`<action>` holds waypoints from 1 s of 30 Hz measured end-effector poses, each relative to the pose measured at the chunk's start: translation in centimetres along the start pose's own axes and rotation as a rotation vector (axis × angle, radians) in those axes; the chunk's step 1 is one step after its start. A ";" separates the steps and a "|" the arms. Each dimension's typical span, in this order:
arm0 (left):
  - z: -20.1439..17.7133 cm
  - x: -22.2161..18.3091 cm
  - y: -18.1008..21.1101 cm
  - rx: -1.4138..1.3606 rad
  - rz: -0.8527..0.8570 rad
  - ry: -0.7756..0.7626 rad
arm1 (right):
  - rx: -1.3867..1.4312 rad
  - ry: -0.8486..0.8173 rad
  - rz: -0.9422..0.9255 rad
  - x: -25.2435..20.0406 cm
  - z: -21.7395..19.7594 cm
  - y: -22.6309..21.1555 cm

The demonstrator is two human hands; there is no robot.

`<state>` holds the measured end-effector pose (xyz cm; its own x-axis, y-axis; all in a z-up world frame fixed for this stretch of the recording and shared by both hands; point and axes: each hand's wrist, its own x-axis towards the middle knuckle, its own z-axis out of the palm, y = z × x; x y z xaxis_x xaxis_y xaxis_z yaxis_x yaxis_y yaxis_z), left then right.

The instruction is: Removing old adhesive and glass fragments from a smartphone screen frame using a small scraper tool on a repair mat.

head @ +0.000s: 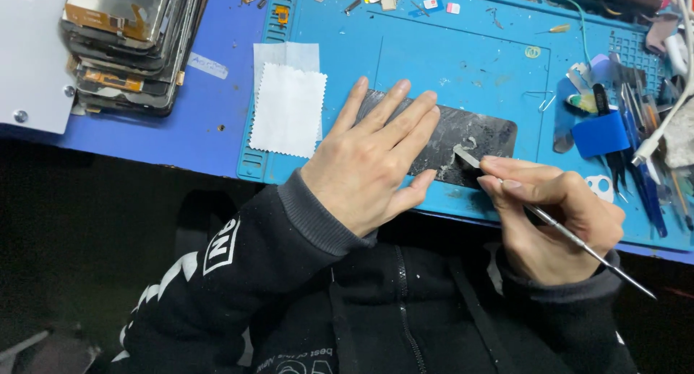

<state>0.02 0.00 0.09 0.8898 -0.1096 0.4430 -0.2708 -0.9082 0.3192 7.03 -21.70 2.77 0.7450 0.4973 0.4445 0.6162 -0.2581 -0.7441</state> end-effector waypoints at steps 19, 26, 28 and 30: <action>-0.9 0.4 0.5 -0.012 0.013 0.055 | 0.038 0.024 -0.044 -0.2 -0.4 1.1; -0.4 0.3 0.5 0.004 0.008 0.036 | 0.065 -0.015 0.033 -0.2 -0.7 1.4; -0.4 0.4 0.5 0.011 0.006 0.031 | 0.052 -0.015 0.027 -0.2 -0.8 1.5; -0.3 0.3 0.5 0.015 0.007 0.022 | 0.078 -0.030 0.069 -0.5 -1.2 1.9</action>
<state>0.09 -0.34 0.65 0.8794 -0.1068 0.4639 -0.2710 -0.9135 0.3034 8.18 -23.43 1.75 0.7763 0.5057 0.3763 0.5409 -0.2278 -0.8097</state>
